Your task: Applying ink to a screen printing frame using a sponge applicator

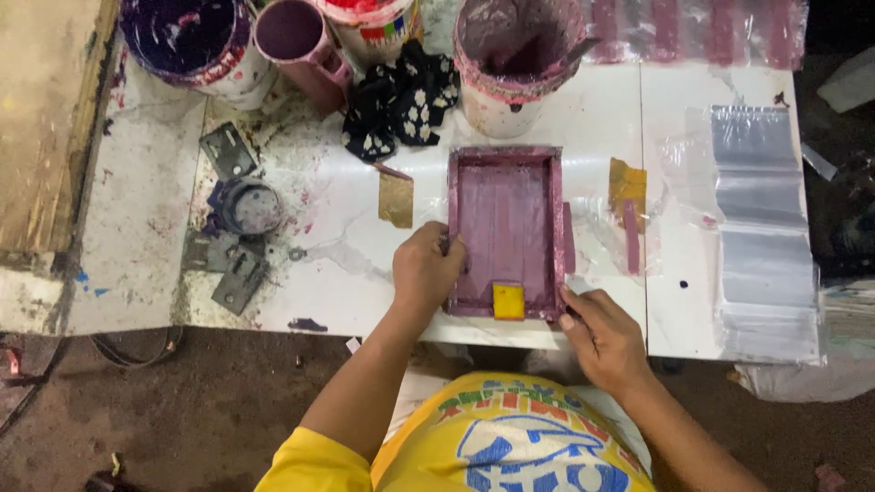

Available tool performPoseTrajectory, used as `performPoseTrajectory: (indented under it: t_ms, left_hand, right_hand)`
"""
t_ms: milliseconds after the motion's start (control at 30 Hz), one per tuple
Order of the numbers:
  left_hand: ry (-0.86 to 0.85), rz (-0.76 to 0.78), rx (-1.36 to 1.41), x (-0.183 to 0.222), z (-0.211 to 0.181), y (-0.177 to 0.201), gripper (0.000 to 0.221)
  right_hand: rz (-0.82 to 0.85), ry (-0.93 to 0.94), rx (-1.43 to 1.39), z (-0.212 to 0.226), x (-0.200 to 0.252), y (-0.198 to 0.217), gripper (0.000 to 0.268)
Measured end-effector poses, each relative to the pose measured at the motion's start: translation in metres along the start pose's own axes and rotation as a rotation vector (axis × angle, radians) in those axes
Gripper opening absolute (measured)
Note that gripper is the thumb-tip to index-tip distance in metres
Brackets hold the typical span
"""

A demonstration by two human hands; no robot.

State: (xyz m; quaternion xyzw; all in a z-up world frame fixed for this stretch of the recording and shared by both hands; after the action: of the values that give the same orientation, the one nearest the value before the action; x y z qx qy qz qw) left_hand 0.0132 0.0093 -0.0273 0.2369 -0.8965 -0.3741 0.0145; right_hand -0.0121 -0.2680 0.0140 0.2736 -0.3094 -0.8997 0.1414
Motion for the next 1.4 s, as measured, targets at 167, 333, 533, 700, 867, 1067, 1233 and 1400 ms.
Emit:
performPoseTrajectory:
  t_ms: [167,333,533,700,867,1067,1233,1400]
  left_hand:
    - [0.144,0.127,0.025,-0.001,-0.021,0.023,0.039]
    - [0.229,0.220,0.125,0.008,-0.013,0.023,0.043]
    - [-0.375,-0.196,0.245,0.025,-0.005,0.029,0.030]
    - [-0.558,-0.118,0.148,0.044,-0.008,0.039,0.046]
    - [-0.561,-0.124,0.003,0.051,-0.016,0.042,0.074]
    - [-0.551,-0.049,-0.054,0.051,-0.011,0.043,0.096]
    - [-0.542,-0.040,-0.067,0.052,-0.006,0.040,0.094]
    - [-0.516,-0.012,-0.053,0.052,-0.005,0.040,0.091]
  right_hand:
    - [-0.014,0.033,0.077,0.000,0.006,-0.003,0.032]
    - [0.024,0.083,0.266,0.013,-0.007,0.002,0.028]
    - [0.092,0.211,0.479,0.013,-0.015,0.001,0.027]
    - [0.149,0.195,0.521,0.018,-0.021,0.002,0.032]
    - [0.194,0.171,0.542,0.019,-0.022,0.003,0.033]
    - [0.284,0.062,0.550,0.023,-0.034,0.005,0.032]
    - [0.278,0.095,0.543,0.024,-0.036,0.001,0.032]
    - [0.119,0.384,0.405,0.052,-0.036,-0.020,0.032]
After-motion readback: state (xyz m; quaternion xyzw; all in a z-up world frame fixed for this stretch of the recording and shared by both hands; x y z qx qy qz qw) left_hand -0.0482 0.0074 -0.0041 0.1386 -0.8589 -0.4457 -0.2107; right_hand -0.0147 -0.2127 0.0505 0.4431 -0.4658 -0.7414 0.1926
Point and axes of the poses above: each hand's wrist, its own x-axis away from the middle knuckle, its own y-axis out of the back of the hand, z = x × y, the point moved 2 cm from there along -x, towards the middle knuckle, and after that the axes turned 4 degrees about y, right-handed, at the moved point
